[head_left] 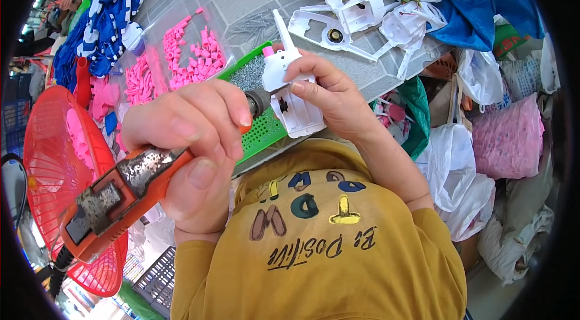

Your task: Assembling a toy drone by connecting electronic components and plastic parts.

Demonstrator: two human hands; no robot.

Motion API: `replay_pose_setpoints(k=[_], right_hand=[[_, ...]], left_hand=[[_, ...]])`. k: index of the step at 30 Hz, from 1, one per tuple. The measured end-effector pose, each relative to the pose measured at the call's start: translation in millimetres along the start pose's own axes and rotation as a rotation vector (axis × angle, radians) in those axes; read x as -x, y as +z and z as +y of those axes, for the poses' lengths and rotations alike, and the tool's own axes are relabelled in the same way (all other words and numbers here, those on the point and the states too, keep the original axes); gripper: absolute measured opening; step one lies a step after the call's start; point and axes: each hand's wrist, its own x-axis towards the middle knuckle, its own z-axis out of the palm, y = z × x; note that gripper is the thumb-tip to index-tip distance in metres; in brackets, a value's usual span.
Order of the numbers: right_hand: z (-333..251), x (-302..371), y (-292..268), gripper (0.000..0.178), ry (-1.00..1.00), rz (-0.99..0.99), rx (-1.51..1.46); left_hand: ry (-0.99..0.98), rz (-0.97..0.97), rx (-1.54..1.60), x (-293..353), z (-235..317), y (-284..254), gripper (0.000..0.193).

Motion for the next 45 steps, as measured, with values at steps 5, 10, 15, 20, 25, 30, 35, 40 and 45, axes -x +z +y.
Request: replay_pose_setpoints(k=[5, 10, 15, 20, 25, 30, 35, 40, 45], right_hand=[[-8, -1, 7, 0.045, 0.052, 0.125, 0.042], [-13, -5, 15, 0.055, 0.103, 0.289, -0.204], [-11, -9, 10, 0.048, 0.168, 0.195, -0.413], [-4, -6, 6, 0.054, 0.155, 0.179, -0.434], [-2, -6, 5, 0.054, 0.14, 0.15, -0.434], [-2, -5, 6, 0.054, 0.138, 0.122, -0.428], [0, -5, 8, 0.053, 0.123, 0.139, -0.434], [-1, -4, 8, 0.05, 0.15, 0.181, -0.425], [0, -4, 7, 0.052, 0.143, 0.18, -0.461]], left_hand=[[0.021, -0.056, -0.072, 1, -2, 2, 0.03], [-0.052, -0.081, -0.051, 5, -6, 8, 0.028], [-0.127, -0.091, -0.05, 13, -17, 16, 0.027], [-0.176, -0.055, -0.072, 14, -22, 19, 0.027], [-0.202, -0.01, -0.1, 19, -24, 22, 0.026], [-0.222, 0.021, -0.131, 20, -23, 23, 0.024], [-0.25, -0.066, -0.058, 16, -21, 17, 0.025], [-0.246, -0.094, -0.284, 14, -24, 18, 0.024], [-0.298, -0.134, -0.364, 13, -21, 22, 0.024]])
